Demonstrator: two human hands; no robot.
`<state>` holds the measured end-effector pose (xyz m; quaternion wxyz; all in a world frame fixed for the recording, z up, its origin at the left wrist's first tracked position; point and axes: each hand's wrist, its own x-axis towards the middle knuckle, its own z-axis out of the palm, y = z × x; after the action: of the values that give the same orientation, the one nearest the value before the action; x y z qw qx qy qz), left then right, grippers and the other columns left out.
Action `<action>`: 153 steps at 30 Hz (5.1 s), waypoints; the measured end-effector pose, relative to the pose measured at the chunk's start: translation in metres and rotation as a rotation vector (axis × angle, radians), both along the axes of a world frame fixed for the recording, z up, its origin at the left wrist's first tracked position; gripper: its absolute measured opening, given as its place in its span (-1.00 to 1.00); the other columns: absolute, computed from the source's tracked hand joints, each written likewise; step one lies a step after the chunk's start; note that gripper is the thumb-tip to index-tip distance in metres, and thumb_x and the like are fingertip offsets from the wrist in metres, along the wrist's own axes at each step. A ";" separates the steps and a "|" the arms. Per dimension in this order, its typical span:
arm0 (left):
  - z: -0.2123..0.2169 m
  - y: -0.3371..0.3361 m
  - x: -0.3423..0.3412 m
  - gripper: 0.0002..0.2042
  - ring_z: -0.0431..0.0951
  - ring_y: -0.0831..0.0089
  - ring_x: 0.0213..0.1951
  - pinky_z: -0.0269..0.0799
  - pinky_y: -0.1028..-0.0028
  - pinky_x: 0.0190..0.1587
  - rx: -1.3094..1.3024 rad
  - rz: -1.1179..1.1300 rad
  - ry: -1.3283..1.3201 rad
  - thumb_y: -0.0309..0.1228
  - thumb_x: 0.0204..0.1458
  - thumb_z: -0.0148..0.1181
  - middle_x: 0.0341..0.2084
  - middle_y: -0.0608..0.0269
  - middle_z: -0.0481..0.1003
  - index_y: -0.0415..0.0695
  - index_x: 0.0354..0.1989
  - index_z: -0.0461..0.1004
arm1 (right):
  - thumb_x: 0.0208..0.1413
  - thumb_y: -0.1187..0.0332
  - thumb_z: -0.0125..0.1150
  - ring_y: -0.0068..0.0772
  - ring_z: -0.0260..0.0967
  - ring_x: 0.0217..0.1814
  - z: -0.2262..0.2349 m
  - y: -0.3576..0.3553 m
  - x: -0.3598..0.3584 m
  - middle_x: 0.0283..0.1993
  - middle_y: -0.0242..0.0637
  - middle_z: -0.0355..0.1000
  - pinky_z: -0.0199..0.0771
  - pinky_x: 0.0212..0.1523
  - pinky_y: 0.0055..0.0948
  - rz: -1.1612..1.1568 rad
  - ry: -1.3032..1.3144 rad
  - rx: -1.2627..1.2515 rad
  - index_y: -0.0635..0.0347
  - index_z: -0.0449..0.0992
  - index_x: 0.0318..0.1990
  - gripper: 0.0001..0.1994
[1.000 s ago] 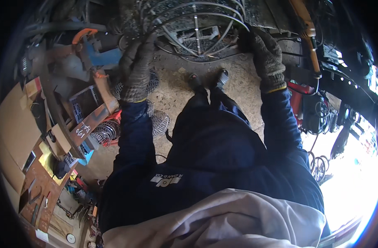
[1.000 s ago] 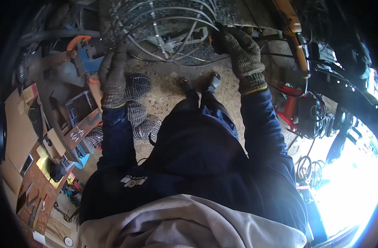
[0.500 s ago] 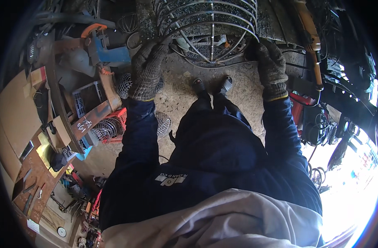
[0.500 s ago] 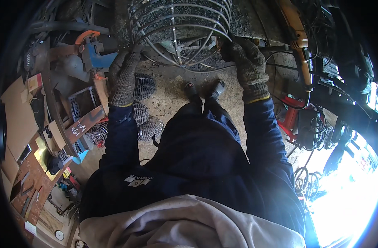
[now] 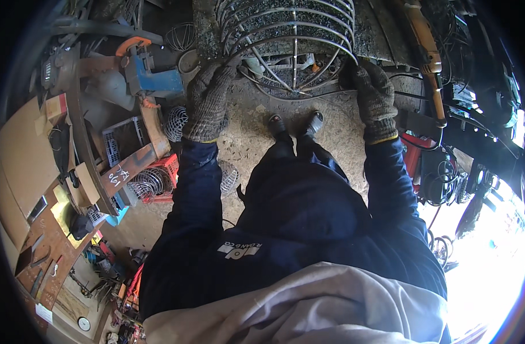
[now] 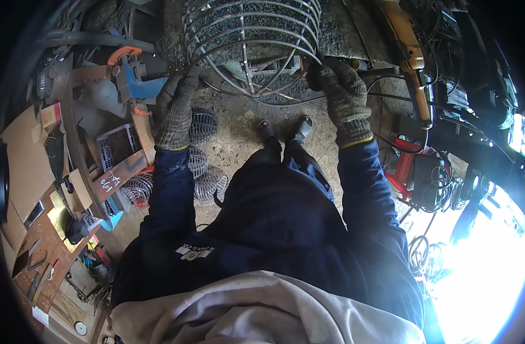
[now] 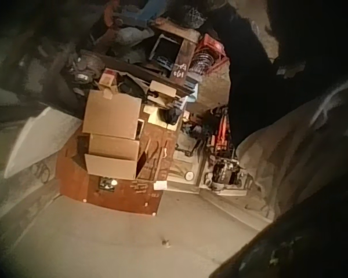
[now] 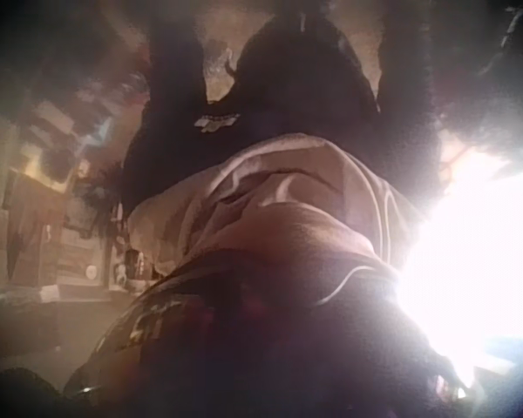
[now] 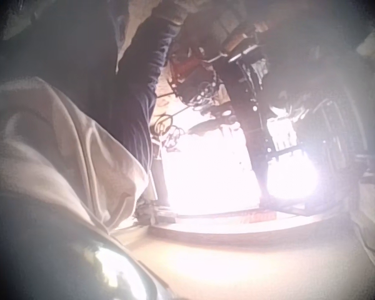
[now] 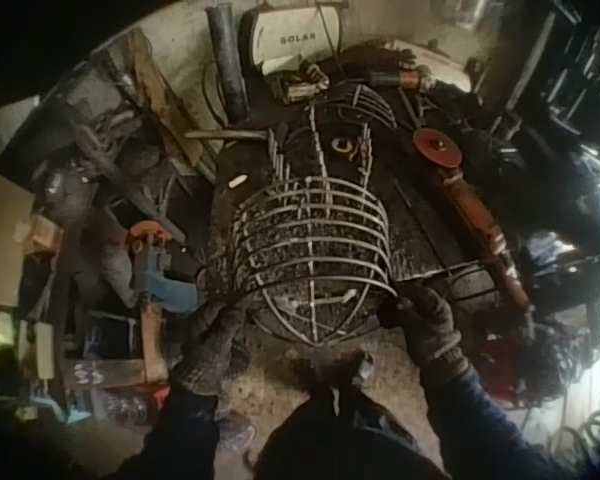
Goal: The person puts on gloves and inserts metal wire pieces into a spherical wire cage structure. They then use a welding torch to weld one of the wires onto the cage.
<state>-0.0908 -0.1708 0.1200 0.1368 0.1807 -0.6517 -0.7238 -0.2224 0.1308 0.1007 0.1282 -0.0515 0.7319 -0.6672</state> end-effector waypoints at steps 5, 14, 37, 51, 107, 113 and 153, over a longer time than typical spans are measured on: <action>0.011 0.003 -0.003 -0.73 0.52 0.50 -0.10 0.42 0.50 0.02 -0.056 -0.020 -0.011 -0.38 0.21 0.13 -0.13 0.23 0.55 -0.24 0.01 0.54 | 0.17 0.39 0.26 -0.52 0.47 -0.21 0.009 -0.002 0.001 -0.18 -0.33 0.54 0.48 -0.14 -0.51 0.041 0.007 -0.012 0.28 0.53 -0.01 -0.73; 0.012 0.001 -0.002 -0.74 0.52 0.52 -0.13 0.44 0.51 -0.04 -0.194 -0.032 -0.020 -0.39 0.22 0.10 -0.14 0.23 0.55 -0.23 0.00 0.55 | 0.18 0.40 0.23 -0.55 0.43 -0.25 0.016 -0.006 0.002 -0.24 -0.35 0.53 0.46 -0.18 -0.50 0.011 0.043 0.031 0.29 0.54 -0.02 -0.75; -0.006 -0.011 0.000 -0.72 0.54 0.43 -0.08 0.42 0.46 0.00 -0.371 -0.099 0.033 -0.38 0.21 0.10 -0.10 0.18 0.57 -0.17 0.05 0.53 | 0.23 0.33 0.21 -0.48 0.44 -0.31 0.031 0.047 0.011 -0.18 -0.19 0.53 0.46 -0.29 -0.49 -0.012 -0.145 -0.203 0.38 0.42 0.12 -0.62; 0.006 -0.004 -0.004 -0.70 0.50 0.51 -0.10 0.38 0.51 0.00 -0.172 -0.052 -0.053 -0.31 0.23 0.11 -0.13 0.25 0.56 -0.21 0.03 0.54 | 0.23 0.28 0.19 -0.51 0.44 -0.18 0.044 -0.005 -0.002 -0.20 -0.32 0.51 0.45 -0.12 -0.47 0.153 -0.018 0.155 0.28 0.52 -0.01 -0.71; -0.002 -0.007 -0.001 -0.67 0.54 0.48 -0.11 0.38 0.46 0.03 -0.095 -0.087 0.031 -0.28 0.24 0.13 -0.15 0.23 0.58 -0.23 0.07 0.50 | 0.21 0.29 -0.02 -0.17 0.44 0.08 0.176 0.363 -0.025 0.14 -0.02 0.39 0.49 0.02 -0.28 -0.570 0.581 1.181 0.17 0.24 0.27 -0.53; 0.002 -0.008 -0.004 -0.71 0.48 0.51 -0.09 0.36 0.49 0.03 -0.173 -0.066 -0.007 -0.31 0.24 0.10 -0.12 0.24 0.56 -0.22 0.03 0.53 | 0.28 0.41 -0.08 -0.24 0.41 0.07 0.241 0.345 0.042 0.17 0.02 0.35 0.50 0.01 -0.33 -0.565 0.522 1.277 0.34 0.24 0.27 -0.57; 0.012 0.000 -0.003 -0.71 0.53 0.65 -0.28 0.43 0.58 -0.20 0.066 -0.062 -0.005 -0.28 0.23 0.16 -0.29 0.34 0.57 -0.25 -0.03 0.54 | 0.05 0.66 0.07 -0.07 0.40 0.15 0.210 0.116 0.073 0.30 0.07 0.15 0.54 0.07 -0.10 -0.167 0.905 0.448 -0.04 -0.09 0.43 -0.20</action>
<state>-0.0939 -0.1705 0.1320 0.1067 0.1665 -0.6331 -0.7484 -0.1499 0.2467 0.3111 -0.2477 -0.2477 0.8409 -0.4126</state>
